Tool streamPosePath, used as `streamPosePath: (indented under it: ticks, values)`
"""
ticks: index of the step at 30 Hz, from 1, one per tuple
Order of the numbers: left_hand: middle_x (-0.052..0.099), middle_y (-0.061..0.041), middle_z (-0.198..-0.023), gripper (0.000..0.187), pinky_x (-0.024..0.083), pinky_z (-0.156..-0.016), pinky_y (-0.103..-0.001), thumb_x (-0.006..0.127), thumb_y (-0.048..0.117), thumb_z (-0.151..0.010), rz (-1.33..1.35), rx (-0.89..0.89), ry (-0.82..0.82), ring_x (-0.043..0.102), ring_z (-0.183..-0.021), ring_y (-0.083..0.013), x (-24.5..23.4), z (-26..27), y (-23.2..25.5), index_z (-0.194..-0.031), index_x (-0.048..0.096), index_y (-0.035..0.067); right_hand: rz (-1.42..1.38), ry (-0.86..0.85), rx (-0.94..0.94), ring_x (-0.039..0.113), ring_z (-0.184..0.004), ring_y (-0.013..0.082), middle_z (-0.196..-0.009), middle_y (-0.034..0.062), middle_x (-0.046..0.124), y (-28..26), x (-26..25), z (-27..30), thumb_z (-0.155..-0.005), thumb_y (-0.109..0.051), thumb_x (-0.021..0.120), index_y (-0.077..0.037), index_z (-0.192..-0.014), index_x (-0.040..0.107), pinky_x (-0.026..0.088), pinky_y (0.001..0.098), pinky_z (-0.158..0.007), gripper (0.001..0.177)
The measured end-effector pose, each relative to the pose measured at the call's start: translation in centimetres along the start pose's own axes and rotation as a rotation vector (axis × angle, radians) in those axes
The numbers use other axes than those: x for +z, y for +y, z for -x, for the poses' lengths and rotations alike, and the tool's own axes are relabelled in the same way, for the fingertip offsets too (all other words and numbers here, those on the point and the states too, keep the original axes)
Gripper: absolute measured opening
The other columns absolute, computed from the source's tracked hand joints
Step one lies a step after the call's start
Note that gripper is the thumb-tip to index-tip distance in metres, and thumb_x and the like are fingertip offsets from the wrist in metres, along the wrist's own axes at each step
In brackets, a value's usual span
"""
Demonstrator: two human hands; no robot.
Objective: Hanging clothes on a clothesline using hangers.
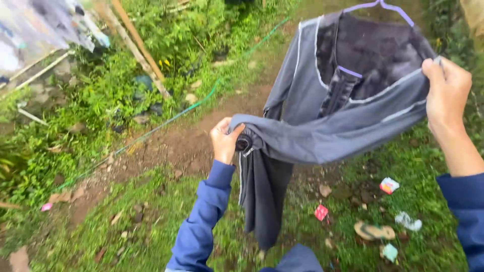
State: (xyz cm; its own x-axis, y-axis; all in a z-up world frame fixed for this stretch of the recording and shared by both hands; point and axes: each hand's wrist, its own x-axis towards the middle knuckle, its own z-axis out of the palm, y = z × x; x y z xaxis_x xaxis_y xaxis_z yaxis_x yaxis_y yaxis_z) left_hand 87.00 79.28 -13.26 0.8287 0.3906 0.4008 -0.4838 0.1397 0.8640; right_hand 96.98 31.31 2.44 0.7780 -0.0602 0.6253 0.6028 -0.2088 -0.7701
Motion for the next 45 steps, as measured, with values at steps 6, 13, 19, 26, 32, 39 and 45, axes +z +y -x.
streamPosePath:
  ticks: [6, 13, 19, 26, 32, 39, 45]
  values:
    - [0.073, -0.001, -0.093, 0.013, 0.054, -0.075, -0.023, 0.076, -0.006, -0.087, -0.076, 0.037, 0.058, 0.066, -0.082, -0.007, 1.5, -8.8, -5.2, -0.1, 0.072, -0.003, -0.111, -0.03, 0.084, 0.042, -0.079, -0.0003, -0.083, -0.0123, 0.052, 7.3, 3.4, -6.2, -0.115, -0.016, 0.064, -0.006, -0.087, 0.06, 0.032, 0.0214, -0.071, 0.03]
    - [0.074, 0.0, -0.093, 0.015, 0.055, -0.076, -0.022, 0.074, -0.006, -0.086, -0.088, 0.153, 0.097, 0.067, -0.083, -0.0064, 3.1, -20.7, -13.7, -0.1, 0.072, -0.002, -0.079, -0.113, 0.021, 0.046, -0.08, -0.0005, -0.087, -0.0086, 0.054, 17.9, 9.3, -14.9, -0.115, -0.012, 0.061, -0.001, -0.089, 0.061, 0.037, 0.0218, -0.076, 0.028]
    - [0.074, -0.001, -0.092, 0.01, 0.053, -0.071, -0.023, 0.075, -0.005, -0.088, -0.031, 0.067, 0.199, 0.064, -0.078, -0.0062, 4.0, -28.6, -18.3, -0.097, 0.072, -0.003, -0.226, -0.149, 0.141, 0.05, -0.083, 0.0001, -0.094, -0.0088, 0.061, 24.4, 15.5, -22.5, -0.114, -0.016, 0.062, -0.004, -0.101, 0.067, 0.04, 0.0205, -0.075, 0.019]
    - [0.073, 0.0, -0.093, 0.011, 0.053, -0.074, -0.023, 0.077, -0.004, -0.087, -0.035, 0.125, 0.154, 0.065, -0.08, -0.0054, 2.4, -41.0, -28.4, -0.097, 0.071, -0.002, -0.26, -0.124, 0.173, 0.053, -0.081, -0.0003, -0.094, -0.0088, 0.064, 32.0, 22.6, -31.0, -0.112, -0.017, 0.06, -0.006, -0.102, 0.069, 0.042, 0.0197, -0.074, 0.017]
    - [0.075, -0.001, -0.09, 0.012, 0.054, -0.072, -0.025, 0.077, -0.002, -0.085, -0.012, 0.022, 0.092, 0.067, -0.078, -0.0079, 4.6, -52.7, -32.6, -0.096, 0.072, -0.001, -0.247, -0.15, 0.195, 0.054, -0.08, 0.0002, -0.093, -0.0073, 0.065, 38.7, 29.6, -40.4, -0.112, -0.019, 0.061, -0.003, -0.103, 0.069, 0.042, 0.0203, -0.073, 0.02]
    - [0.074, -0.002, -0.089, 0.011, 0.053, -0.068, -0.023, 0.077, -0.002, -0.087, 0.034, -0.007, 0.051, 0.066, -0.076, -0.0069, 6.8, -63.9, -38.9, -0.096, 0.071, -0.002, -0.328, -0.154, 0.287, 0.06, -0.082, 0.0017, -0.098, -0.0057, 0.07, 44.3, 34.9, -49.9, -0.11, -0.018, 0.061, -0.006, -0.109, 0.071, 0.046, 0.0208, -0.076, 0.016]
    - [0.074, -0.001, -0.089, 0.01, 0.053, -0.069, -0.023, 0.075, -0.002, -0.087, 0.042, -0.004, 0.124, 0.066, -0.076, -0.006, 8.5, -74.1, -44.1, -0.095, 0.07, 0.0, -0.389, -0.17, 0.349, 0.064, -0.085, 0.0033, -0.102, -0.004, 0.073, 50.1, 39.5, -59.2, -0.108, -0.02, 0.059, -0.007, -0.113, 0.071, 0.049, 0.0209, -0.079, 0.018]
